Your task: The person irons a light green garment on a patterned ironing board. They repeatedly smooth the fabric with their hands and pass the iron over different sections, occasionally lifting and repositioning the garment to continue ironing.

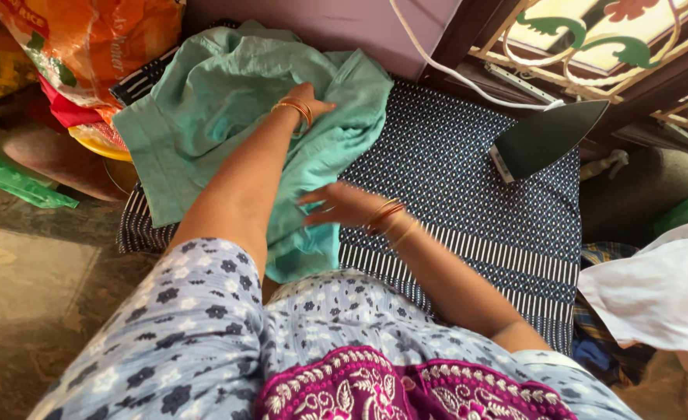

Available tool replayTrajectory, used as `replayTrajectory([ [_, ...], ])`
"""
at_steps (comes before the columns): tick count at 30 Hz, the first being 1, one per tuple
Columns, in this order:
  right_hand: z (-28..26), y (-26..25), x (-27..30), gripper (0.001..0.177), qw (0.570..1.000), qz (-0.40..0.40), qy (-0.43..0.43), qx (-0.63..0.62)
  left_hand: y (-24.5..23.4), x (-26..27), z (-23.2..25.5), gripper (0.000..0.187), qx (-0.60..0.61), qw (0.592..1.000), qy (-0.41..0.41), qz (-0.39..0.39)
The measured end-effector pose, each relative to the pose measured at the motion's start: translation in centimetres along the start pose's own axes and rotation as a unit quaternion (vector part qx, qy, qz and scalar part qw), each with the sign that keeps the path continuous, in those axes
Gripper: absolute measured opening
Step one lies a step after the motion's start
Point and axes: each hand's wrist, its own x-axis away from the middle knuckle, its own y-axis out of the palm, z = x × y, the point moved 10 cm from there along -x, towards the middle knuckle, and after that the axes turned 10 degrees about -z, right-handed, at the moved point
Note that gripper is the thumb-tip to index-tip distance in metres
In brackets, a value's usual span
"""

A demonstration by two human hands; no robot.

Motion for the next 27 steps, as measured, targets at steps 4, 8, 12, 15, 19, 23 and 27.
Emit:
replayTrajectory([
  [4, 5.5, -12.3, 4.3, 0.018, 0.933, 0.136, 0.153, 0.295, -0.2, 3.5, 5.5, 0.063, 0.131, 0.986, 0.1, -0.003],
  [8, -1.4, -22.1, 9.5, 0.066, 0.885, 0.382, -0.063, 0.259, -2.9, 14.2, 17.7, 0.044, 0.078, 0.932, 0.314, -0.162],
  [12, -2.5, -21.4, 5.5, 0.058, 0.992, 0.091, 0.009, 0.083, -7.6, 25.8, 23.1, 0.066, 0.088, 0.871, 0.347, -0.338],
  [15, -0.9, -19.4, 6.5, 0.049, 0.992, -0.046, 0.121, -0.011, -12.6, 31.3, 23.6, 0.065, 0.079, 0.859, 0.346, -0.368],
  [19, 1.9, -18.1, 11.4, 0.042, 0.959, -0.101, 0.264, 0.005, -17.9, 34.0, 23.0, 0.052, 0.091, 0.863, 0.391, -0.308],
  [23, -0.6, -17.4, 15.9, 0.045, 0.99, -0.001, 0.046, -0.137, -19.2, 34.1, 22.3, 0.049, 0.146, 0.871, 0.375, -0.281],
  [27, 2.9, -17.2, 25.7, 0.038, 0.912, 0.158, 0.002, -0.379, -16.8, 32.4, 23.6, 0.059, 0.146, 0.876, 0.328, -0.322],
])
